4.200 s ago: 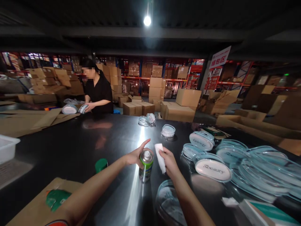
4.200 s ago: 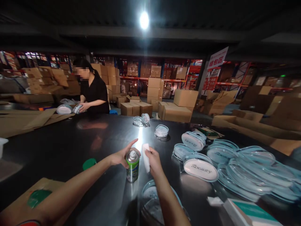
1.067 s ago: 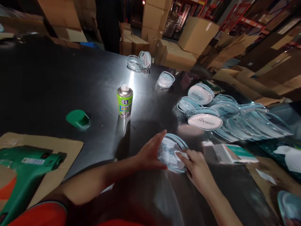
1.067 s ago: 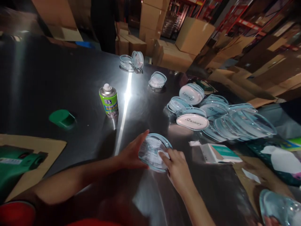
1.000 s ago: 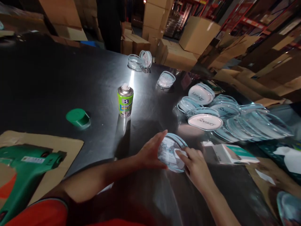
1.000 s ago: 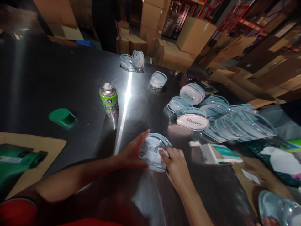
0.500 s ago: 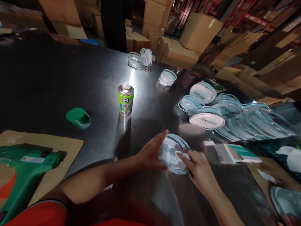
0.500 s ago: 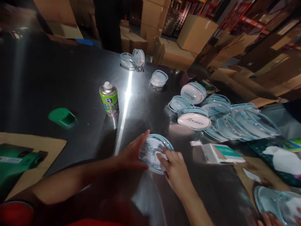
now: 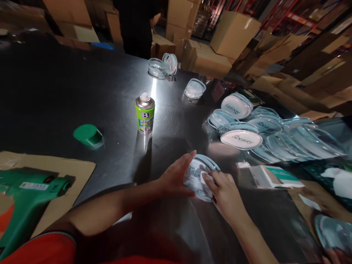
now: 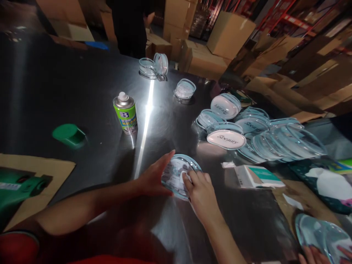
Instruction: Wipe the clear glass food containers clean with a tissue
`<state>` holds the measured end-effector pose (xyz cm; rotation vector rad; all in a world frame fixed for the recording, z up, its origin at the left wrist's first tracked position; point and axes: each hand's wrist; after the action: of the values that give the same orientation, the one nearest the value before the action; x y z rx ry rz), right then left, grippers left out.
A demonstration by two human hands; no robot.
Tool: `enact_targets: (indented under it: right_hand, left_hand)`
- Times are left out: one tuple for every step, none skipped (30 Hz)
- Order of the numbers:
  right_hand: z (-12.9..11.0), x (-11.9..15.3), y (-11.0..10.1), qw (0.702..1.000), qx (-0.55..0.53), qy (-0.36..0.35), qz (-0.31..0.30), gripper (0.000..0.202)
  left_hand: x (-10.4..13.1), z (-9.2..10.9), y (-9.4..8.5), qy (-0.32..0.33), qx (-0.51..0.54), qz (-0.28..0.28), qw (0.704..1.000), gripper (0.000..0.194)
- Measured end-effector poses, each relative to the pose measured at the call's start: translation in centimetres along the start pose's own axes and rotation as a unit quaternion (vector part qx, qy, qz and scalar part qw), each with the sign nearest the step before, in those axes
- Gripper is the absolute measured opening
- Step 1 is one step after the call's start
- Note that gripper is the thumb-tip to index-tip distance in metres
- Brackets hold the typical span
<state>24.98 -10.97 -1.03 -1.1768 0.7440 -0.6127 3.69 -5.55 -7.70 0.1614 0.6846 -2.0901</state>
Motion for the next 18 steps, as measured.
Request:
enact_targets:
  right_hand:
    - [-0.14,-0.11,0.00,1.000,-0.001,-0.003,0.001,0.039]
    - [-0.26,-0.18,-0.03,1.000,-0.002,-0.007,0.000,0.039]
    - [-0.37,-0.22,-0.09,1.000,-0.002,-0.013,-0.002,0.039]
    - [-0.44,-0.23,-0.16,1.000,0.000,-0.016,-0.003,0.039]
    - [-0.50,-0.24,-0.24,1.000,0.002,-0.019,-0.004,0.038]
    - [-0.54,-0.24,-0.30,1.000,0.005,-0.018,-0.005,0.037]
    - [-0.55,-0.24,-0.35,1.000,0.007,-0.015,-0.006,0.035]
    - [-0.53,-0.22,-0.39,1.000,0.009,-0.011,-0.005,0.034]
    - [-0.47,-0.17,-0.42,1.000,0.007,-0.010,-0.005,0.033]
    - [-0.37,-0.09,-0.45,1.000,0.004,-0.013,-0.008,0.033]
    - [-0.25,0.00,-0.48,1.000,0.000,-0.016,-0.010,0.035]
    - [-0.13,0.07,-0.50,1.000,-0.004,-0.018,-0.013,0.037]
    - [-0.04,0.11,-0.49,1.000,-0.006,-0.018,-0.014,0.039]
    - [-0.02,0.08,-0.43,1.000,-0.007,-0.015,-0.013,0.041]
    - [-0.09,0.01,-0.32,1.000,-0.007,-0.009,-0.011,0.041]
    - [-0.21,-0.07,-0.18,1.000,-0.008,-0.002,-0.007,0.041]
    - [-0.37,-0.12,-0.02,1.000,-0.012,0.002,-0.004,0.040]
    - [-0.49,-0.09,0.13,1.000,-0.021,0.002,-0.004,0.039]
  left_hand:
    - [-0.01,0.02,-0.01,-0.002,-0.001,0.000,1.000,0.137]
    - [-0.02,0.05,-0.03,-0.006,0.001,-0.001,1.000,0.137]
    - [-0.03,0.10,-0.04,-0.008,0.003,-0.003,1.000,0.138]
    - [-0.05,0.16,-0.05,-0.009,0.005,-0.006,1.000,0.138]
    - [-0.06,0.23,-0.06,-0.009,0.008,-0.008,1.000,0.137]
    - [-0.07,0.29,-0.07,-0.008,0.009,-0.010,1.000,0.137]
    - [-0.07,0.36,-0.07,-0.008,0.010,-0.010,1.000,0.136]
    - [-0.06,0.40,-0.07,-0.009,0.010,-0.010,1.000,0.136]
    - [-0.04,0.43,-0.06,-0.012,0.009,-0.008,1.000,0.136]
    - [-0.02,0.44,-0.05,-0.015,0.008,-0.007,1.000,0.137]
    - [-0.01,0.43,-0.02,-0.018,0.007,-0.006,1.000,0.137]
    - [0.00,0.40,0.01,-0.020,0.006,-0.006,1.000,0.137]
    - [0.00,0.36,0.05,-0.020,0.005,-0.007,1.000,0.137]
    - [0.00,0.32,0.08,-0.019,0.004,-0.009,1.000,0.137]
    - [0.01,0.28,0.11,-0.018,0.004,-0.011,1.000,0.136]
    - [0.03,0.24,0.13,-0.018,0.003,-0.012,1.000,0.135]
    - [0.06,0.20,0.13,-0.019,0.002,-0.013,1.000,0.134]
    - [0.11,0.17,0.13,-0.022,0.002,-0.012,1.000,0.133]
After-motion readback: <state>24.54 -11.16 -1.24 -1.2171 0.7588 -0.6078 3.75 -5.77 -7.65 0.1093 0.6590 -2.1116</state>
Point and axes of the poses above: each hand's wrist, its own x-axis away from the middle knuckle, its own y-axis out of the palm, z = x × y, and after that the axes turned 3 degrees about -z, right-handed
